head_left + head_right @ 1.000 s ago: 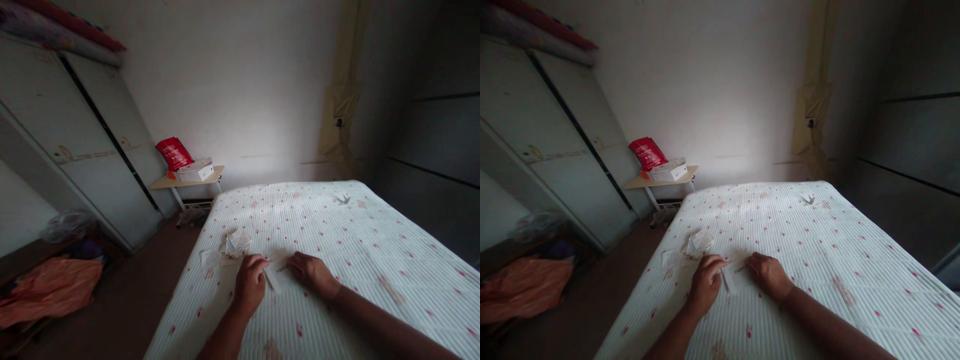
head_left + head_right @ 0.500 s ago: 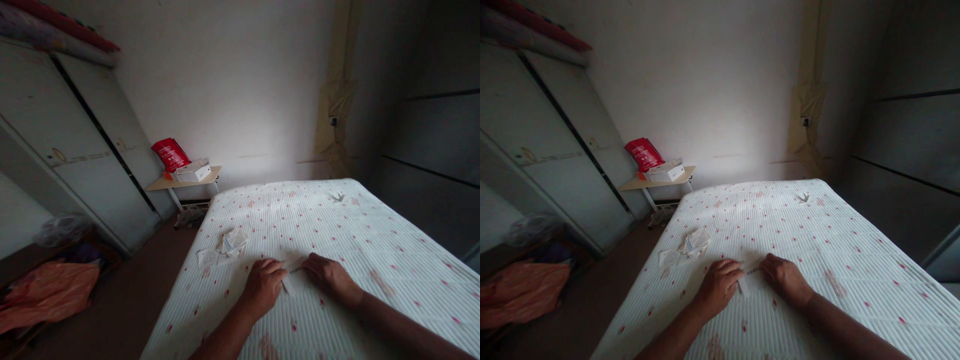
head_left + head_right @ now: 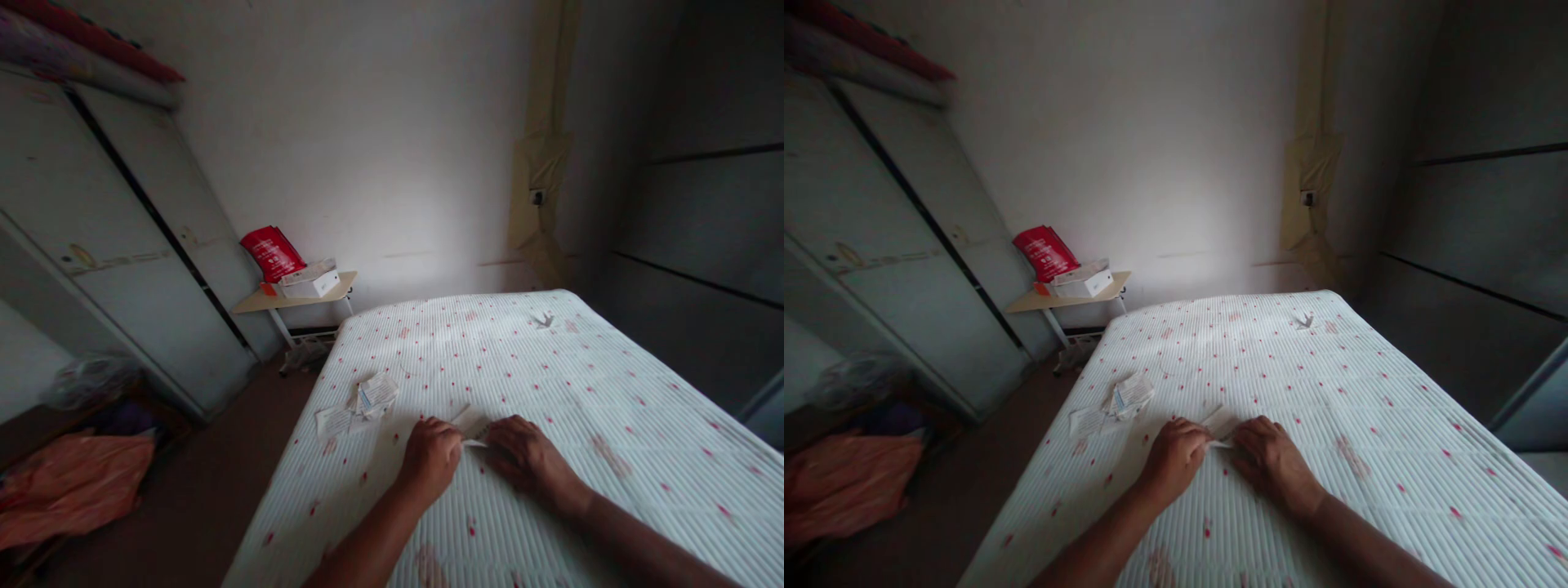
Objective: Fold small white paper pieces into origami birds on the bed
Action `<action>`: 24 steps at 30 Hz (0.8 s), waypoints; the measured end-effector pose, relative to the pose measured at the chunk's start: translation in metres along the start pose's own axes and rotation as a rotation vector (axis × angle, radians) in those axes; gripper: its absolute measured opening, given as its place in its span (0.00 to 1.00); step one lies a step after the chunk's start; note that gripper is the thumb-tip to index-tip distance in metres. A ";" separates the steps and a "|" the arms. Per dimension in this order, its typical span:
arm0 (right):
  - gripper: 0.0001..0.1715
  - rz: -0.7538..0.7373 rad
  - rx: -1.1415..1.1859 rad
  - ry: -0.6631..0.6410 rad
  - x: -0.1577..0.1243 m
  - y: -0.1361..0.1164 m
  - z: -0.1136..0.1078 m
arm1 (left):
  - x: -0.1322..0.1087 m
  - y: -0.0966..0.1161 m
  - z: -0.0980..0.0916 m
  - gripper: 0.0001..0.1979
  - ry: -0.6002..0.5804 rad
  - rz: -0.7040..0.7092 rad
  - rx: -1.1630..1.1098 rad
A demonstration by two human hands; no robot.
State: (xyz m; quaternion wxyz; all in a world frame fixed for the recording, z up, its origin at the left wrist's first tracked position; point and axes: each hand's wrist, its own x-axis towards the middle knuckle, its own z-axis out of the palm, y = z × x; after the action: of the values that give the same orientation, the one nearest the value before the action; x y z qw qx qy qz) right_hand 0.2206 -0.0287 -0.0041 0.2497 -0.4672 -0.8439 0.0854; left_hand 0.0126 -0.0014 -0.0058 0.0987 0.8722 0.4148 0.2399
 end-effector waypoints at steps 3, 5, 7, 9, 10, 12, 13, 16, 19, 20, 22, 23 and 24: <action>0.13 0.086 0.014 0.008 0.010 0.004 0.005 | 0.006 0.000 0.003 0.08 0.020 -0.074 -0.007; 0.14 0.142 0.003 0.016 0.014 0.007 0.008 | 0.011 0.000 0.005 0.10 0.036 -0.134 0.002; 0.16 0.188 -0.022 0.024 0.017 0.007 0.010 | 0.015 0.000 0.007 0.10 0.045 -0.205 0.011; 0.17 0.226 -0.054 0.036 0.018 0.006 0.011 | 0.019 0.000 0.008 0.10 0.038 -0.265 0.001; 0.17 0.241 -0.073 0.043 0.018 0.005 0.012 | 0.020 0.000 0.009 0.09 0.033 -0.288 -0.012; 0.17 0.267 -0.126 0.059 0.018 0.004 0.012 | 0.022 -0.001 0.011 0.09 0.034 -0.325 -0.044; 0.16 0.280 -0.159 0.064 0.018 0.003 0.012 | 0.023 -0.001 0.012 0.11 0.040 -0.340 -0.057; 0.13 0.299 -0.255 0.070 0.018 0.002 0.013 | 0.024 -0.001 0.016 0.14 0.066 -0.371 -0.058; 0.10 0.289 -0.304 0.072 0.018 0.001 0.015 | 0.023 -0.001 0.018 0.14 0.094 -0.384 -0.026; 0.10 0.287 -0.315 0.071 0.018 0.000 0.016 | 0.023 -0.001 0.018 0.13 0.105 -0.385 -0.020; 0.10 0.289 -0.334 0.063 0.018 0.000 0.017 | 0.021 -0.001 0.018 0.11 0.127 -0.377 -0.022; 0.10 0.293 -0.344 0.061 0.018 0.000 0.018 | 0.020 -0.001 0.018 0.10 0.140 -0.370 -0.027; 0.10 0.294 -0.354 0.059 0.018 0.000 0.018 | 0.018 -0.002 0.019 0.10 0.152 -0.363 -0.032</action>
State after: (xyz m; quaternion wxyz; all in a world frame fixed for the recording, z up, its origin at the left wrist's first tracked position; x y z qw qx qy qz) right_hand 0.2034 -0.0125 -0.0135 0.1732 -0.6239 -0.7609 -0.0420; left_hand 0.0308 0.0142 -0.0162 0.1228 0.7607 0.5677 0.2898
